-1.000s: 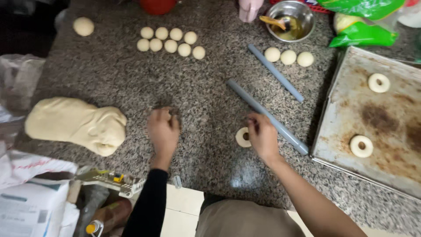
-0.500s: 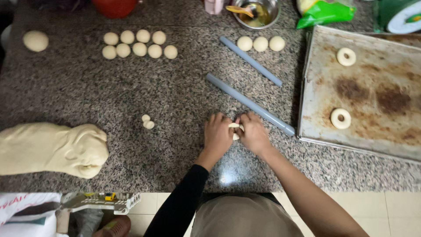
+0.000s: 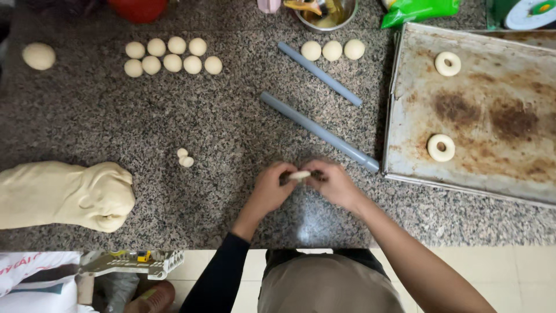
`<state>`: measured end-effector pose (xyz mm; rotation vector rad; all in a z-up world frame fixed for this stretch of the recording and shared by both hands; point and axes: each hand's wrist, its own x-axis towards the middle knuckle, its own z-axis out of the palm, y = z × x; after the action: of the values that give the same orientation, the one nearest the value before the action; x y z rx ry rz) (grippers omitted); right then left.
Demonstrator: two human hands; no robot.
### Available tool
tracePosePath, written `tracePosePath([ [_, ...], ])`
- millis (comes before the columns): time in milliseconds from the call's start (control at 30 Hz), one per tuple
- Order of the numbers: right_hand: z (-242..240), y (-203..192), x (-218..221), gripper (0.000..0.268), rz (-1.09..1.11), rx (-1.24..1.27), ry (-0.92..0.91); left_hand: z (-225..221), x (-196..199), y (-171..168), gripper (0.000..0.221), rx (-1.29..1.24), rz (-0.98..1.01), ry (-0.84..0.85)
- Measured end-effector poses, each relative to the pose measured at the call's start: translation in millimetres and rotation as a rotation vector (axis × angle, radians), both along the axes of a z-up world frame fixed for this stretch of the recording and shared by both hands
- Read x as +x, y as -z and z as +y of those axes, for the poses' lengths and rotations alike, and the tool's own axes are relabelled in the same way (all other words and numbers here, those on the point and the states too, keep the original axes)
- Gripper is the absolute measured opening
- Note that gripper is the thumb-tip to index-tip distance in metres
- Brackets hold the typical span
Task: The person uses a gray rolling pin to flatten small balls of dough into circular shapes, then uses a metal tool to punch a hole in the center of each circle, and finally places the resulting ring-shaped dough pieces onto a large baking tray.
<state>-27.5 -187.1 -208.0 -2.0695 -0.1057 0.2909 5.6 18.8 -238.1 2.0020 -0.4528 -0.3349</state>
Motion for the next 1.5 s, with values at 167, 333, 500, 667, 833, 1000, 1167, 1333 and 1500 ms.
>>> tracePosePath([
  [167, -40.5, -15.5, -5.5, 0.049, 0.204, 0.417, 0.063, -31.3, -8.2, -26.8, 0.031, -0.158, 0.41, -0.099],
  [333, -126.5, -37.6, -12.9, 0.053, 0.27, 0.558, 0.282, -125.3, -14.6, -62.3, 0.03, -0.46, 0.649, -0.237],
  [500, -235.9, -38.8, -23.0, 0.043, 0.234, 0.703, 0.384, -253.3, -22.7, -62.2, 0.027, -0.603, 0.649, -0.265],
  [667, -320.0, -33.2, -34.2, 0.035, 0.221, 0.586, 0.495, -351.8, -17.4, -42.3, 0.031, -0.518, 0.535, -0.209],
  [833, -375.1, -22.8, -32.5, 0.032, 0.303, 0.563, 0.571, -411.7, -7.2, -9.3, 0.041, -0.456, 0.545, -0.211],
  [1000, -403.1, 3.2, -16.4, 0.034, 0.319, 0.48, 0.629, -445.5, 11.6, 10.9, 0.024, -0.363, 0.338, -0.215],
  [1167, -422.2, 37.4, 3.0, 0.039, 0.235, 0.338, 0.616, -458.2, 32.6, -3.4, 0.018, -0.1, 0.212, -0.189],
  [1333, -421.7, 14.6, 12.3, 0.039, 0.144, -0.063, 0.625, -468.8, 38.7, -17.5, 0.018, 0.054, -0.073, -0.136],
  [1500, -415.5, -24.0, -3.3, 0.041, -0.231, -0.491, 0.533, -457.2, 24.4, -20.5, 0.029, 0.411, -0.434, 0.076],
])
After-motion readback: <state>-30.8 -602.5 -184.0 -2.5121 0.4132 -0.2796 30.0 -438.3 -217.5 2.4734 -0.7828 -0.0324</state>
